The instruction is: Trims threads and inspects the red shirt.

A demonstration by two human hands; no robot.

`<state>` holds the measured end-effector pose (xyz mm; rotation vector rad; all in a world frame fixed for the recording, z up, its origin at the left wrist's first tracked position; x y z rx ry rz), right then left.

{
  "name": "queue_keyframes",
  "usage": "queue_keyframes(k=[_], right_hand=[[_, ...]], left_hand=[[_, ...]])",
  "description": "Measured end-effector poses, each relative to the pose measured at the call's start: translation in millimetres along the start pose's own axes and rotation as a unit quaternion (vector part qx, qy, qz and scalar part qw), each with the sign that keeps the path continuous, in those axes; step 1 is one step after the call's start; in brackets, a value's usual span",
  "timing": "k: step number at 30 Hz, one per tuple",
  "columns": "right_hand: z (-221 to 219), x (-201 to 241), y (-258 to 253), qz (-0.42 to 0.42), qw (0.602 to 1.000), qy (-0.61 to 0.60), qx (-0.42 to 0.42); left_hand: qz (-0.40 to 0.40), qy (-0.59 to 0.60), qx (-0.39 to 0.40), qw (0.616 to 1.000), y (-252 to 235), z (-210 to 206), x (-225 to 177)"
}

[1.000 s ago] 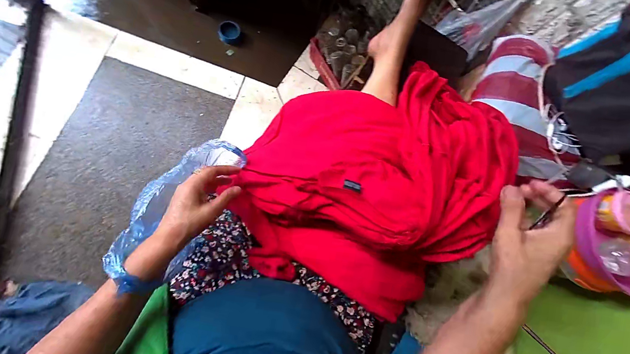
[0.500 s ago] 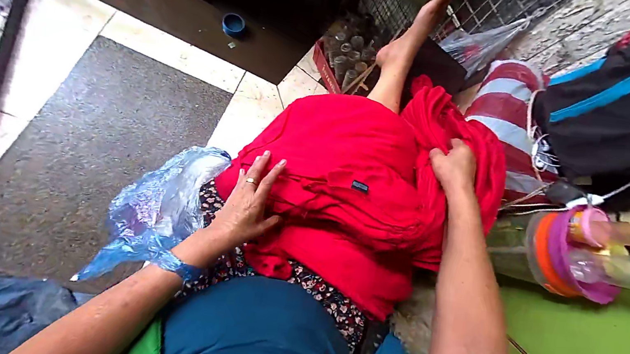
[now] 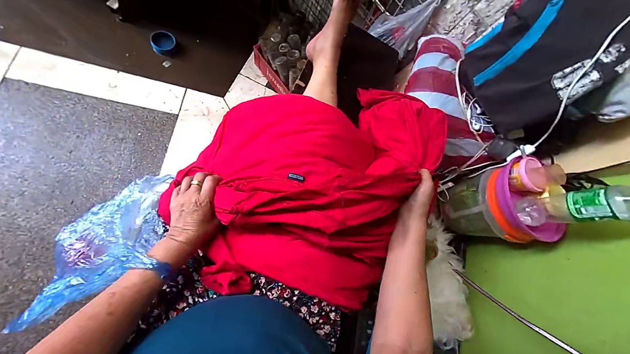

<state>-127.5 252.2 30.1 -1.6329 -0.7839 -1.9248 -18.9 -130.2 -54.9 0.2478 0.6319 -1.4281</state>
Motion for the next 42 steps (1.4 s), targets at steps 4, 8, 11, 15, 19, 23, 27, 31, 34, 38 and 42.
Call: queue_keyframes(k=[4, 8, 11, 15, 19, 23, 27, 31, 34, 38, 42], right_hand=[[20, -10, 2, -0.007, 0.999, 0.021, -0.027], [44, -14, 13, -0.015, 0.997, 0.074, -0.028], [44, -10, 18, -0.024, 0.996, 0.078, -0.041], [32, 22, 38, 0.001, 1.0, -0.008, 0.005], [20, 20, 46, -0.005, 0.998, -0.058, 0.037], [11, -30, 39, -0.022, 0.996, 0.078, 0.04], [18, -25, 35, -0.026, 0.991, 0.134, 0.013], [40, -18, 10, -0.002, 0.997, 0.048, -0.056], [47, -28, 7, -0.002, 0.994, 0.059, -0.087], [39, -52, 29, 0.002, 0.97, 0.236, -0.049], [36, -40, 29, 0.026, 0.95, 0.311, 0.009]], left_hand=[[0.016, -0.01, -0.002, 1.0, 1, 1, 1], [0.028, -0.011, 0.022, 0.999, 1, 4, 0], [0.04, -0.01, 0.056, 0.998, 1, 8, -1], [0.041, -0.011, 0.05, 0.998, 21, 24, 15], [0.092, -0.035, 0.065, 0.993, 33, 33, 27], [0.121, -0.031, 0.07, 0.99, 31, 29, 24], [0.136, 0.037, 0.06, 0.988, 32, 28, 23], [0.096, 0.101, 0.009, 0.99, 16, 47, 8], [0.026, 0.117, -0.066, 0.991, -1, 62, -4], [0.024, 0.094, -0.108, 0.989, 3, 42, 11], [0.128, 0.045, 0.122, 0.983, 14, 23, 32]])
Point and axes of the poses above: each hand's wrist, its own y-axis away from the middle knuckle, its own z-axis out of the back of the hand, x = y × z, the point moved 4 cm from there along -y, towards the middle knuckle, and after that the axes turned 8 degrees about -x, right-handed, at the moved point
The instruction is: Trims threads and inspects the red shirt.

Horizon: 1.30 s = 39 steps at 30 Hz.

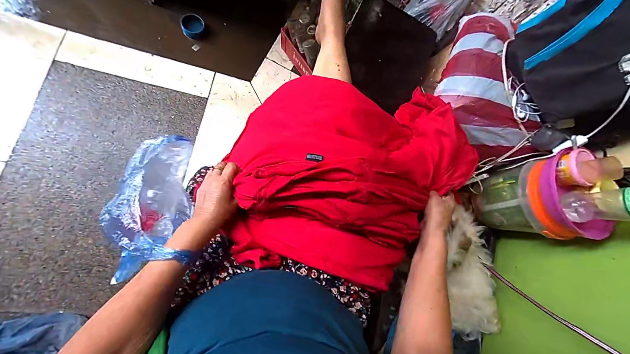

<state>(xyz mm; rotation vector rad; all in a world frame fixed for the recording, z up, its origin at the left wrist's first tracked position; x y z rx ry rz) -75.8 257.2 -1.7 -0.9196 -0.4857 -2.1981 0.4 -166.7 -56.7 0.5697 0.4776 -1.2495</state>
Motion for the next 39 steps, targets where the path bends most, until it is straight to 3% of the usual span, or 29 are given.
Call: queue_keyframes(k=[3, 6, 9, 11, 13, 16, 22, 29, 34, 36, 39], right_hand=[[35, 19, 1, 0.062, 0.993, 0.093, -0.026], [67, 50, 28, 0.194, 0.976, 0.039, -0.087], [59, 87, 79, 0.334, 0.94, -0.066, 0.024], [36, 103, 111, 0.401, 0.905, -0.082, 0.114], [14, 102, 129, 0.432, 0.888, -0.094, 0.128], [4, 85, 137, 0.437, 0.884, -0.147, 0.083], [5, 59, 141, 0.397, 0.868, -0.284, 0.095], [8, 59, 141, 0.443, 0.839, -0.3, 0.093], [23, 37, 143, 0.479, 0.838, -0.226, 0.132], [27, 30, 141, 0.457, 0.853, -0.211, 0.139], [39, 36, 134, 0.434, 0.869, -0.221, 0.082]], left_hand=[[0.011, -0.045, 0.108, 0.993, 5, 35, -13], [-0.039, -0.035, 0.047, 0.997, 14, 70, -47], [-0.169, 0.07, -0.07, 0.981, 13, 73, -102], [-0.245, 0.164, -0.088, 0.951, 10, 59, -140], [-0.266, 0.231, -0.081, 0.932, 8, 40, -169], [-0.231, 0.235, -0.076, 0.941, 15, 15, -177], [-0.179, 0.294, -0.046, 0.938, 28, 7, -156], [-0.285, 0.167, -0.099, 0.939, 24, 11, -200], [-0.437, 0.192, -0.079, 0.875, 55, -6, -181], [-0.457, 0.153, -0.101, 0.87, 66, -21, -169], [-0.458, 0.132, -0.109, 0.872, 69, -24, -167]])
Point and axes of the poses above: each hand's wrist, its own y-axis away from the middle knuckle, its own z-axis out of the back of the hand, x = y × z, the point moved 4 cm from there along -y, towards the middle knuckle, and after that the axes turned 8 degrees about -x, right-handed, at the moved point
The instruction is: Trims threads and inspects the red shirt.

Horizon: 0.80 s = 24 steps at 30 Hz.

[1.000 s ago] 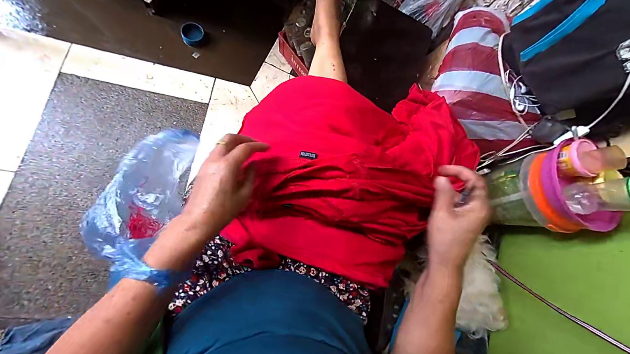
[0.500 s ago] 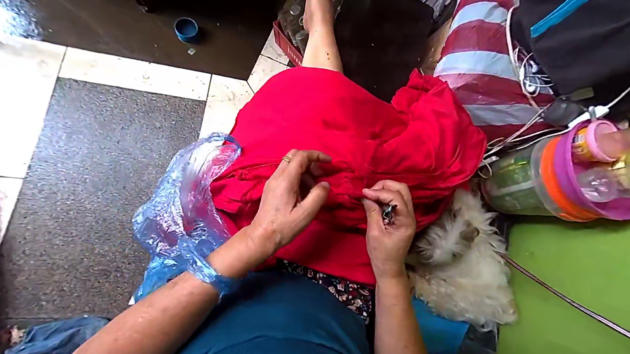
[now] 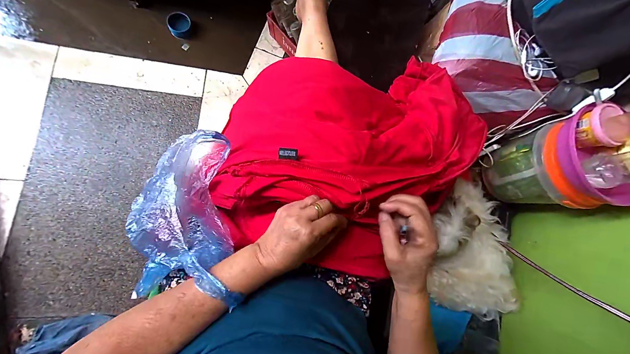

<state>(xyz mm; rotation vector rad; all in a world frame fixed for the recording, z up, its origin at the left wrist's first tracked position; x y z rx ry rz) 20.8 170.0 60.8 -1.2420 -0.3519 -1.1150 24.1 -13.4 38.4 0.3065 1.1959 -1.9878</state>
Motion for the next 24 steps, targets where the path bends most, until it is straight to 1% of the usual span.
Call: queue_keyframes(k=[2, 3, 4, 6, 8, 10, 12, 13, 15, 17, 19, 22, 24], right_hand=[[1, 5, -15, 0.0, 1.0, 0.017, -0.025], [0, 7, -23, 0.0, 0.999, 0.028, -0.019], [-4, 9, -29, -0.002, 0.999, 0.04, -0.003], [-15, 9, -33, -0.014, 0.998, 0.053, 0.029], [-23, 10, -31, -0.027, 0.998, 0.047, 0.021], [-23, 11, -27, -0.051, 0.998, 0.034, -0.003], [-21, 12, -23, -0.072, 0.997, 0.008, -0.021], [-20, 12, -21, -0.068, 0.997, -0.005, -0.032], [-20, 11, -18, -0.052, 0.997, -0.017, -0.048], [-17, 10, -14, -0.041, 0.998, -0.026, -0.051], [-14, 9, -12, -0.032, 0.998, -0.031, -0.034], [-12, 4, -8, -0.021, 0.999, -0.039, -0.004], [-10, 1, -6, -0.016, 0.999, -0.038, 0.007]], left_hand=[[0.002, 0.022, 0.022, 1.0, -3, 6, -2], [0.002, 0.039, 0.027, 0.999, -4, 9, -4], [0.004, 0.057, 0.019, 0.998, -5, 13, -5], [0.012, 0.095, -0.027, 0.995, -9, 24, -9], [0.031, 0.101, -0.057, 0.993, -25, 33, -11], [0.068, 0.053, -0.034, 0.996, -43, 32, -10], [0.12, -0.024, 0.024, 0.992, -53, 19, -4], [0.137, -0.051, 0.039, 0.989, -55, 12, -2], [0.133, -0.068, 0.031, 0.988, -53, 7, -3], [0.119, -0.033, 0.012, 0.992, -48, 11, -3], [0.138, 0.045, -0.005, 0.989, -38, 16, 2], [0.217, 0.179, -0.022, 0.96, -19, 19, 17], [0.229, 0.232, -0.03, 0.945, -11, 19, 21]])
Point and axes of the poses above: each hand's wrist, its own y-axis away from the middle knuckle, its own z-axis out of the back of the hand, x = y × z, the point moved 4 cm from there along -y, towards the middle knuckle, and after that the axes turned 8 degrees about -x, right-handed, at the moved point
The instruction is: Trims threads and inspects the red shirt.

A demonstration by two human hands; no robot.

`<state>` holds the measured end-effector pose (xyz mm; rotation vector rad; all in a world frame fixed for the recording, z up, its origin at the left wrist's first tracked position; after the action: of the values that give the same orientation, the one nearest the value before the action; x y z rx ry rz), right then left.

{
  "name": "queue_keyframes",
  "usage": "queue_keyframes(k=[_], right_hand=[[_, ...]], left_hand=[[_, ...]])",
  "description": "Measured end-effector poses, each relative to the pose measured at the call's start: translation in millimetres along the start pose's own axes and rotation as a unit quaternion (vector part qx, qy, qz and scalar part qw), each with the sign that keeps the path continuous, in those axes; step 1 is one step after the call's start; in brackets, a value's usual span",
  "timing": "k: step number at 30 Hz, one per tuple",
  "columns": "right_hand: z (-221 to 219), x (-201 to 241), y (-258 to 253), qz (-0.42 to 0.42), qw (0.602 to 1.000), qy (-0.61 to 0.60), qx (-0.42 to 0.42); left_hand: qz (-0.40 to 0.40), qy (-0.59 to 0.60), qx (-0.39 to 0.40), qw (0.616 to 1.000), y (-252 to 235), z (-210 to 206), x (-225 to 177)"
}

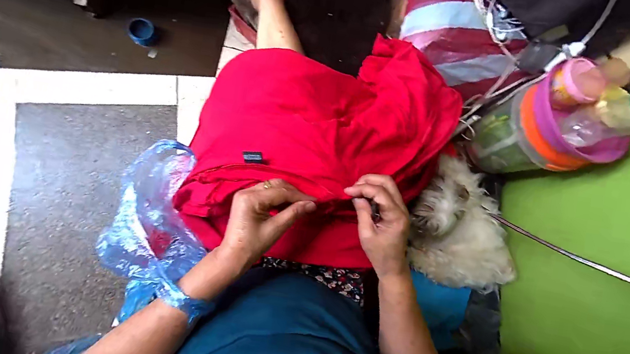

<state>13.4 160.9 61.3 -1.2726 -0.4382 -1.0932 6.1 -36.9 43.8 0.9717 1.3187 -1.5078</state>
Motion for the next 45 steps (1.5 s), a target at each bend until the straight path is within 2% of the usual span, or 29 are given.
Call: queue_keyframes(k=[6, 9, 13, 16, 21, 24, 27, 29, 32, 35, 38, 40, 45], right_hand=[[11, 7, -3, -0.018, 0.995, 0.054, 0.086], [18, 14, -6, 0.019, 0.987, 0.111, 0.115], [10, 28, -6, 0.078, 0.968, 0.212, 0.109], [3, 34, -7, 0.09, 0.959, 0.25, 0.095], [1, 29, -13, 0.067, 0.965, 0.229, 0.107], [5, 22, -18, 0.016, 0.978, 0.179, 0.105], [5, 20, -27, -0.025, 0.981, 0.126, 0.142], [1, 19, -33, -0.026, 0.977, 0.133, 0.166], [-6, 20, -49, -0.023, 0.969, 0.153, 0.194], [-12, 14, -71, -0.058, 0.965, 0.123, 0.224], [-23, 1, -90, -0.115, 0.964, 0.134, 0.201], [-33, -10, -94, -0.121, 0.962, 0.145, 0.195], [-37, -24, -85, -0.148, 0.962, 0.132, 0.187]], left_hand=[[0.037, 0.067, -0.02, 0.997, 3, -7, -2], [0.076, 0.093, -0.029, 0.992, 5, -11, -2], [0.065, 0.098, -0.022, 0.993, 7, -14, -6], [0.043, 0.081, -0.02, 0.996, 7, -14, -7], [0.014, 0.056, -0.01, 0.998, 8, -12, -6], [-0.028, 0.046, 0.008, 0.999, 9, -10, -7], [-0.073, 0.024, 0.026, 0.997, 11, -9, -9], [-0.088, 0.009, 0.029, 0.996, 12, -8, -10], [-0.117, -0.008, 0.018, 0.993, 11, -7, -17], [-0.146, -0.019, -0.017, 0.989, 8, -3, -22], [-0.127, -0.029, -0.049, 0.99, 4, 3, -17], [-0.103, -0.035, -0.046, 0.993, 3, 8, -12], [-0.053, -0.052, 0.075, 0.994, 26, 23, -10]])
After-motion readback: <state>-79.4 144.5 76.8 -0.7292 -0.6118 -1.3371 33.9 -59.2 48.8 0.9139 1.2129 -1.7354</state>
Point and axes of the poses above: each hand's wrist, its own y-axis away from the middle knuckle, its own z-axis out of the back of the hand, x = y × z, the point moved 4 cm from there along -y, towards the middle knuckle, and after that the axes turned 8 degrees about -x, right-handed, at the moved point
